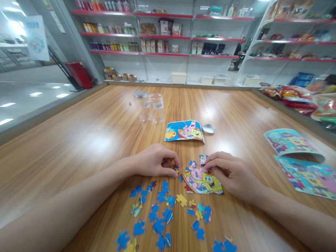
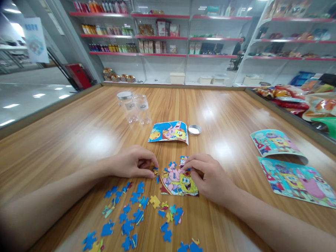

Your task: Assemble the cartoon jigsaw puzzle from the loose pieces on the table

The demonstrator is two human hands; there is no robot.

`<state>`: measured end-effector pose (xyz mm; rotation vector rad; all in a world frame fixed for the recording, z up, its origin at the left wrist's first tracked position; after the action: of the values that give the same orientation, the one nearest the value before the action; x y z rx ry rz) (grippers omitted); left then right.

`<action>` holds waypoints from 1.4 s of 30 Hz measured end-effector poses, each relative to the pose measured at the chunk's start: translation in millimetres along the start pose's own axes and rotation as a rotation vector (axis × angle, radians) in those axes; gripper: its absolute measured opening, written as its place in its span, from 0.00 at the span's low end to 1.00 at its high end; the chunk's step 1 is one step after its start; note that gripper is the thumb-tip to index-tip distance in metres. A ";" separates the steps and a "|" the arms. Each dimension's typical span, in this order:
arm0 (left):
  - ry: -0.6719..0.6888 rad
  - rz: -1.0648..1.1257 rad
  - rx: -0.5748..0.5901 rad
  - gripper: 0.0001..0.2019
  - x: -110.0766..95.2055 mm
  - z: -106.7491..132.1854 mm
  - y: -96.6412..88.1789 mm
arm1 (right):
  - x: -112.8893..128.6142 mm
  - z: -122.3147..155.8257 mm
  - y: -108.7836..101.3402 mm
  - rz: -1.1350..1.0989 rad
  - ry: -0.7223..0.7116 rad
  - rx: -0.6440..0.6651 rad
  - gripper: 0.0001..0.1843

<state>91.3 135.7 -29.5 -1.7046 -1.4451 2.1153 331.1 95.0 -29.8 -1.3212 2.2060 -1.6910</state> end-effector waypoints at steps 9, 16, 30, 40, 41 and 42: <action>-0.037 -0.023 0.044 0.13 -5.3 -0.9 1.1 | 0.2 0.2 0.8 0.004 -0.012 -0.003 0.16; -0.076 -0.179 0.096 0.12 -14.0 -1.2 1.6 | 2.4 -1.2 -0.7 0.014 -0.011 0.010 0.16; 0.008 -0.599 0.034 0.11 -13.0 -3.6 16.0 | 0.2 -0.9 1.7 0.013 -0.006 0.033 0.16; 0.068 -0.621 -0.088 0.14 -13.7 0.7 8.6 | -0.6 1.4 2.5 -0.002 -0.025 0.011 0.16; 0.070 -0.617 -0.091 0.14 -13.4 1.0 8.9 | -0.4 1.1 2.6 -0.003 -0.026 0.011 0.16; 0.071 -0.619 -0.091 0.13 -13.3 1.3 9.3 | -0.2 0.7 2.6 -0.003 -0.026 0.011 0.16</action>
<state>99.9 122.2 -26.2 -1.1245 -1.7719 1.6581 330.0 94.6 -32.3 -1.3365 2.1786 -1.6745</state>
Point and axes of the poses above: each hand's wrist, its own z-axis away from the middle knuckle, its own y-axis out of the palm, x = y × z, the point moved 5 cm from there along -z, towards the middle knuckle, and after that the axes turned 9 degrees about z, right-handed, at the moved point
